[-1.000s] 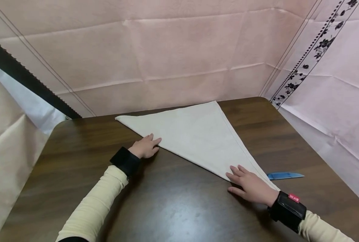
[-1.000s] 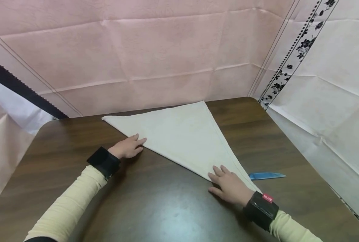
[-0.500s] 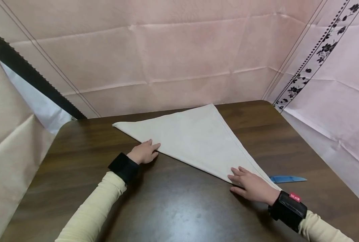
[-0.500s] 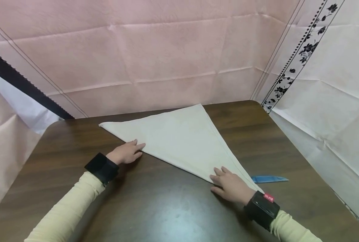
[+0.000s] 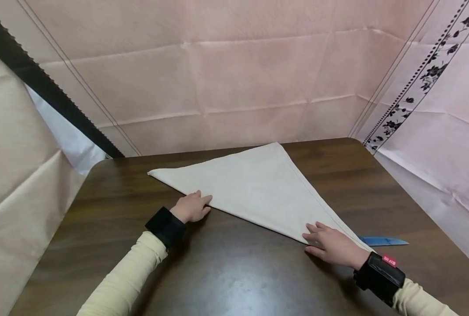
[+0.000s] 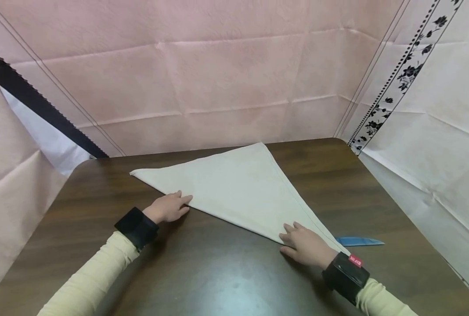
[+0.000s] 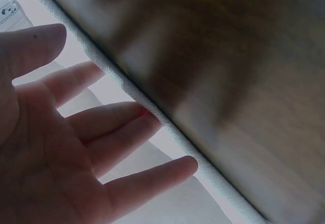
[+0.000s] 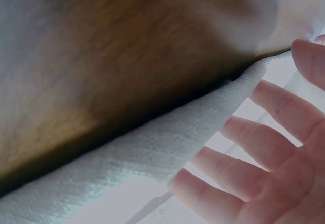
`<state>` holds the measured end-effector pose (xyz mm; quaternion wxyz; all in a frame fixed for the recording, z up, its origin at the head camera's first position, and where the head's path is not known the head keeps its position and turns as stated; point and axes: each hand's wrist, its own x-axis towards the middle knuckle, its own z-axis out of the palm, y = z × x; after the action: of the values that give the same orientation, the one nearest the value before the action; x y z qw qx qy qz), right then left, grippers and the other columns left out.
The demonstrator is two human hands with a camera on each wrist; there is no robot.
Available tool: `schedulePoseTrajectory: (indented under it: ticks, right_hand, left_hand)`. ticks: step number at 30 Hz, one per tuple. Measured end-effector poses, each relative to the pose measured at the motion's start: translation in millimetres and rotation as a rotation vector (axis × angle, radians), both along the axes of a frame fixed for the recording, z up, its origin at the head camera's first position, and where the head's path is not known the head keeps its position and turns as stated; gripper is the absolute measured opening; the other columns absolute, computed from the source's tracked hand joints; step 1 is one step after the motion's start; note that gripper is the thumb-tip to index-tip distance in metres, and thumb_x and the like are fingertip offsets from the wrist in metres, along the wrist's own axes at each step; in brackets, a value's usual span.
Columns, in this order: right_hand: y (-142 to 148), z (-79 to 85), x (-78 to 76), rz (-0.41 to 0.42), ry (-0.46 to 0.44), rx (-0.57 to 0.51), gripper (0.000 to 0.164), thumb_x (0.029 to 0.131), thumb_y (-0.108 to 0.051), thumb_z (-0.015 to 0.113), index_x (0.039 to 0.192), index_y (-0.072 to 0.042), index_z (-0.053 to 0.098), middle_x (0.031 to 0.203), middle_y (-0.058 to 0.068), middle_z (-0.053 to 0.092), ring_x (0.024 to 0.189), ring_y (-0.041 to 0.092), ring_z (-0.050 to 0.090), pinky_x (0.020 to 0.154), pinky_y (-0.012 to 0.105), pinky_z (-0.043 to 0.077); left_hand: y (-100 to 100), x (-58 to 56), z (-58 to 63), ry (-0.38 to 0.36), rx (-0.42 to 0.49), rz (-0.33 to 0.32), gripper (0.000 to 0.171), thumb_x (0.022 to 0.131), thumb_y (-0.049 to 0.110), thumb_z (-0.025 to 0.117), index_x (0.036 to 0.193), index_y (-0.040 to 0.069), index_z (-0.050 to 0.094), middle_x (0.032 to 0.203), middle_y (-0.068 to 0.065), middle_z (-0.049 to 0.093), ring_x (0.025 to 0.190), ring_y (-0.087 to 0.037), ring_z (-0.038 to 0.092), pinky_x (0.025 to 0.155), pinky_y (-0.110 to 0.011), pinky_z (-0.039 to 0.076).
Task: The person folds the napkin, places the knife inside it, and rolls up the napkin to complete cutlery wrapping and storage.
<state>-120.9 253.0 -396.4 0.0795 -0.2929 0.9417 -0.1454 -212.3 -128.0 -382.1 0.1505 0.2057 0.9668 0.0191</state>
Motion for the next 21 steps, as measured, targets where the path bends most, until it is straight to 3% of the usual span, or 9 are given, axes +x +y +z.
schedulePoseTrajectory:
  ticks: [12, 21]
  right_hand:
    - [2, 3.2, -2.4, -0.002, -0.005, 0.005, 0.031, 0.081, -0.022, 0.066, 0.105, -0.002, 0.068, 0.119, 0.023, 0.055, 0.113, 0.045, 0.046, 0.089, 0.055, 0.037]
    - [2, 1.1, -8.8, 0.020, -0.021, -0.029, 0.029, 0.082, -0.021, 0.066, 0.105, -0.004, 0.069, 0.120, 0.019, 0.056, 0.114, 0.043, 0.046, 0.090, 0.056, 0.036]
  left_hand:
    - [0, 17.1, 0.2, 0.019, 0.031, -0.016, 0.040, 0.094, 0.022, 0.049, 0.129, 0.004, 0.048, 0.124, -0.030, 0.045, 0.115, -0.042, 0.044, 0.089, -0.050, 0.039]
    - [-7, 27.3, 1.7, 0.032, 0.021, 0.009, 0.038, 0.093, 0.023, 0.051, 0.126, 0.004, 0.050, 0.117, -0.028, 0.050, 0.106, -0.039, 0.050, 0.084, -0.048, 0.042]
